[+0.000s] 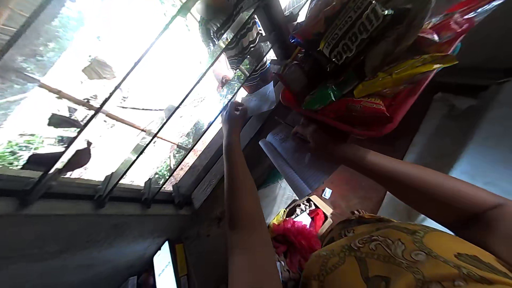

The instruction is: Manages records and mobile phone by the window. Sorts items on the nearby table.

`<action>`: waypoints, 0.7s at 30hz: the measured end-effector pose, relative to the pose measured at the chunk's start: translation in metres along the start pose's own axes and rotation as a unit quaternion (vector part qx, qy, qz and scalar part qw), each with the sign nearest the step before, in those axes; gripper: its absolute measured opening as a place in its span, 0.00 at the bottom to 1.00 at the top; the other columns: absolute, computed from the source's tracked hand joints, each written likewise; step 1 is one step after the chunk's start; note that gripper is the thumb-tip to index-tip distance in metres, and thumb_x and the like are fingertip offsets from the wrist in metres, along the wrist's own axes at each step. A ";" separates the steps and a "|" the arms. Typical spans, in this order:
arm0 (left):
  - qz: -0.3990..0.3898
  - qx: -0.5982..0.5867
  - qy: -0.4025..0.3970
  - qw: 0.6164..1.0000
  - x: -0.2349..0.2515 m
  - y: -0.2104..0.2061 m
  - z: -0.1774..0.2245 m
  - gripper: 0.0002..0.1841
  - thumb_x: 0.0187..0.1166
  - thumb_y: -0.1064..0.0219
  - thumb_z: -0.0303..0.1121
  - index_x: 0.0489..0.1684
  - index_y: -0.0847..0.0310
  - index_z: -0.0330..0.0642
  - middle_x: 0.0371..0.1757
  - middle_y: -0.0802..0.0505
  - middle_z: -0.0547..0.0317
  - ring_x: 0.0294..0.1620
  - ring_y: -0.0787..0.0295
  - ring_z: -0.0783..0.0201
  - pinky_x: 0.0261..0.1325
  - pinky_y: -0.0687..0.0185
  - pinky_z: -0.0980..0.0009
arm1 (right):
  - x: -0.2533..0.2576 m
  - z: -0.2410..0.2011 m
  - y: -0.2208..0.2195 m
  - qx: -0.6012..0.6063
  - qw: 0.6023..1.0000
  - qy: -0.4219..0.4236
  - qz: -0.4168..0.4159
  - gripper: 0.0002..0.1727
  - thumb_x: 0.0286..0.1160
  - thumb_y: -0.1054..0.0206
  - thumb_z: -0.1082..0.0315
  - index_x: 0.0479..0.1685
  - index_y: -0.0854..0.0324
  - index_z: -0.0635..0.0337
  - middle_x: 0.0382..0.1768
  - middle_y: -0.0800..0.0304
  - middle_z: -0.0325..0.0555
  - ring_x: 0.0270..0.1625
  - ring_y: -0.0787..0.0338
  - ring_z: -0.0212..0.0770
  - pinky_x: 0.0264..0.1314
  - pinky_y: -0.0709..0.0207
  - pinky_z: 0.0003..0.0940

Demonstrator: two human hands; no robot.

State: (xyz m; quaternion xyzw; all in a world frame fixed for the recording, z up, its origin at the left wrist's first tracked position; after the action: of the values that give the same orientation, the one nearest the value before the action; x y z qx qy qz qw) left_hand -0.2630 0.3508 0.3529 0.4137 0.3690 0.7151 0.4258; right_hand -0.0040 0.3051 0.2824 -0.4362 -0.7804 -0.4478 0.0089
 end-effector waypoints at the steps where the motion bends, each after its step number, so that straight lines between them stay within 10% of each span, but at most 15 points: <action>1: 0.015 0.009 0.020 1.000 -0.004 0.002 -0.002 0.20 0.83 0.36 0.45 0.60 0.15 0.38 0.57 0.09 0.46 0.63 0.14 0.48 0.72 0.27 0.44 | 0.000 -0.001 0.000 0.008 1.000 0.002 0.000 0.13 0.82 0.33 0.61 0.53 0.11 0.59 0.46 0.16 0.53 0.48 0.13 0.48 0.53 0.17 0.45; 5: 0.047 0.032 0.148 0.987 -0.028 0.016 0.004 0.31 0.78 0.30 0.56 0.54 0.18 0.30 0.60 0.13 0.34 0.67 0.18 0.39 0.73 0.29 0.42 | -0.001 0.000 -0.002 0.020 1.000 0.007 -0.002 0.12 0.82 0.34 0.62 0.52 0.11 0.59 0.44 0.17 0.52 0.47 0.14 0.48 0.51 0.17 0.44; 13: 0.135 0.004 0.171 0.976 -0.040 0.025 0.005 0.47 0.68 0.21 0.56 0.82 0.35 0.33 0.86 0.34 0.30 0.83 0.31 0.39 0.81 0.33 0.49 | 0.000 -0.003 -0.002 -0.012 1.000 0.015 -0.008 0.13 0.83 0.34 0.61 0.54 0.10 0.58 0.47 0.15 0.55 0.51 0.12 0.53 0.57 0.17 0.49; 21: 0.106 -0.007 0.149 0.983 -0.032 0.021 -0.003 0.36 0.73 0.25 0.53 0.78 0.25 0.43 0.68 0.14 0.40 0.71 0.18 0.43 0.76 0.29 0.45 | -0.001 -0.005 -0.001 -0.010 0.999 -0.003 -0.039 0.14 0.84 0.34 0.62 0.56 0.11 0.60 0.50 0.15 0.58 0.55 0.13 0.56 0.60 0.18 0.52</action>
State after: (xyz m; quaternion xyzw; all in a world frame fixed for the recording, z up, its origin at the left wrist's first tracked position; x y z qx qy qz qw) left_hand -0.2624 0.3132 0.3609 0.3362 0.3773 0.8126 0.2903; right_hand -0.0064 0.3005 0.2846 -0.4068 -0.7924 -0.4543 -0.0154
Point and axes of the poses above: each hand's wrist, its own x-axis towards the middle knuckle, its own y-axis out of the back of the hand, z = x × y, the point moved 9 cm from there along x, towards the middle knuckle
